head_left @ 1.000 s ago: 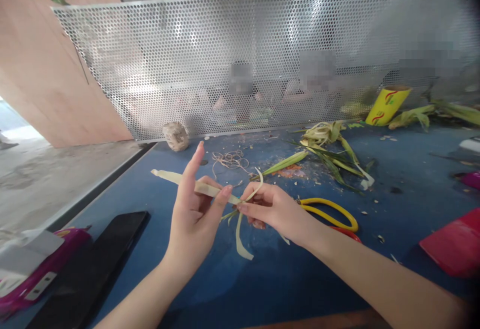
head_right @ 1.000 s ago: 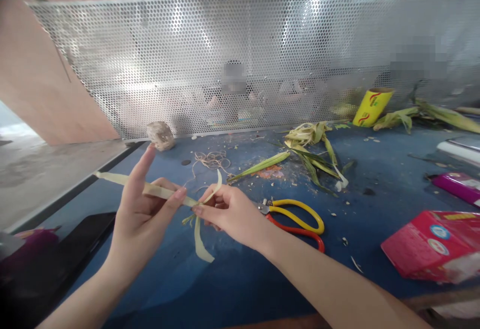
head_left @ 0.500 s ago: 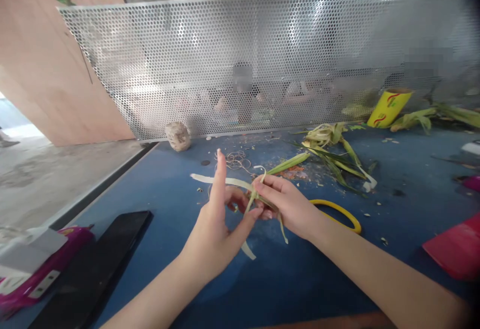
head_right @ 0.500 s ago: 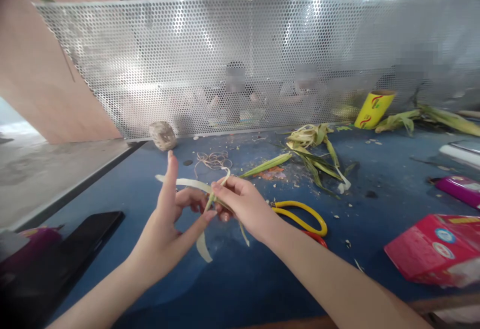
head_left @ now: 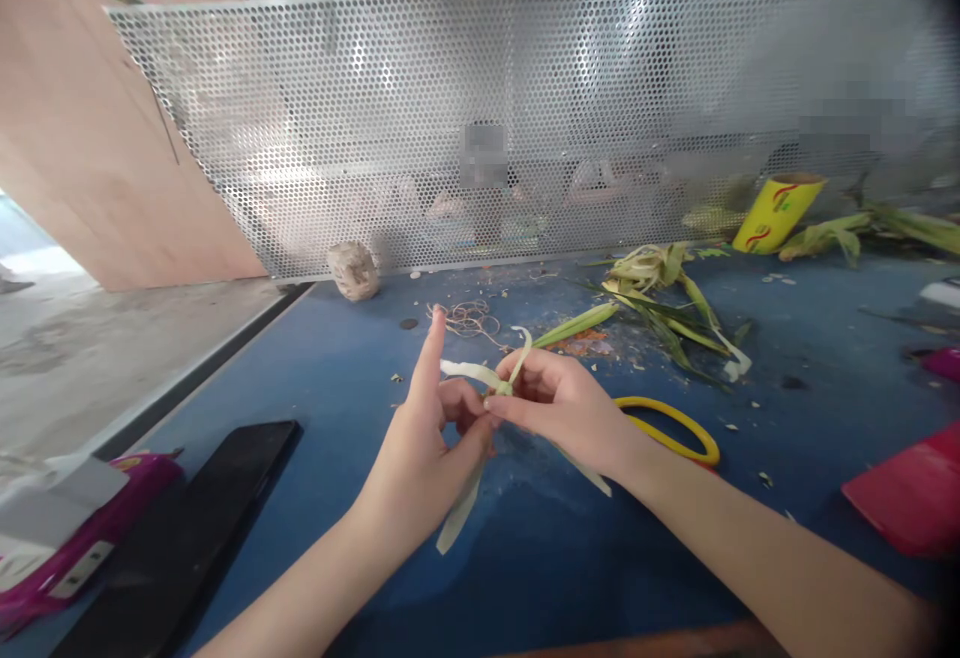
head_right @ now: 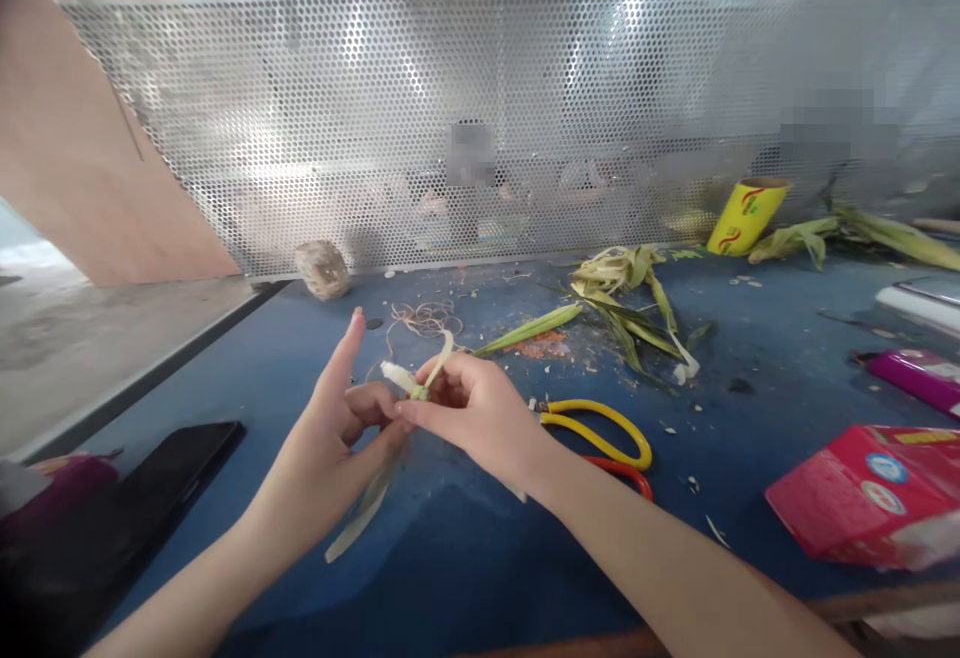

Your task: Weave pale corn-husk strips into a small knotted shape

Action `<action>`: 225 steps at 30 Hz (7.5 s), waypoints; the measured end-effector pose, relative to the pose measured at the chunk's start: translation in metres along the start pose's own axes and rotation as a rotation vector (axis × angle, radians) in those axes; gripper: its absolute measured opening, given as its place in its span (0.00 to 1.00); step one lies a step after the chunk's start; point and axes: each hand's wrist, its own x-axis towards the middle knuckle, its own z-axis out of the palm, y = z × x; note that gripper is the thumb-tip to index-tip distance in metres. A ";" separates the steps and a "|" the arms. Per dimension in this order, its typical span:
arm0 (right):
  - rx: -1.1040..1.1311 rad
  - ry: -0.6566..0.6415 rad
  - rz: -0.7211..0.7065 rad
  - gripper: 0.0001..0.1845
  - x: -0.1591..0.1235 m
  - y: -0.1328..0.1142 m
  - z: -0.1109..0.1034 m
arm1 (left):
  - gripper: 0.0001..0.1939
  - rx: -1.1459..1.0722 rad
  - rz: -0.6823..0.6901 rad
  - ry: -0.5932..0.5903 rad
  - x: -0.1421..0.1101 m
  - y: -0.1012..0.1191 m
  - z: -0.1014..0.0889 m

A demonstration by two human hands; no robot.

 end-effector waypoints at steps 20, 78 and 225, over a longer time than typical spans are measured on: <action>0.183 -0.035 0.066 0.16 0.005 -0.008 -0.005 | 0.44 0.024 -0.006 -0.020 -0.001 0.000 0.001; -0.089 -0.336 0.142 0.18 0.002 -0.009 -0.023 | 0.35 -0.050 -0.010 0.101 0.000 0.007 -0.001; -0.568 -0.222 -0.221 0.08 -0.007 -0.022 -0.023 | 0.38 0.077 0.107 0.196 0.007 -0.005 -0.005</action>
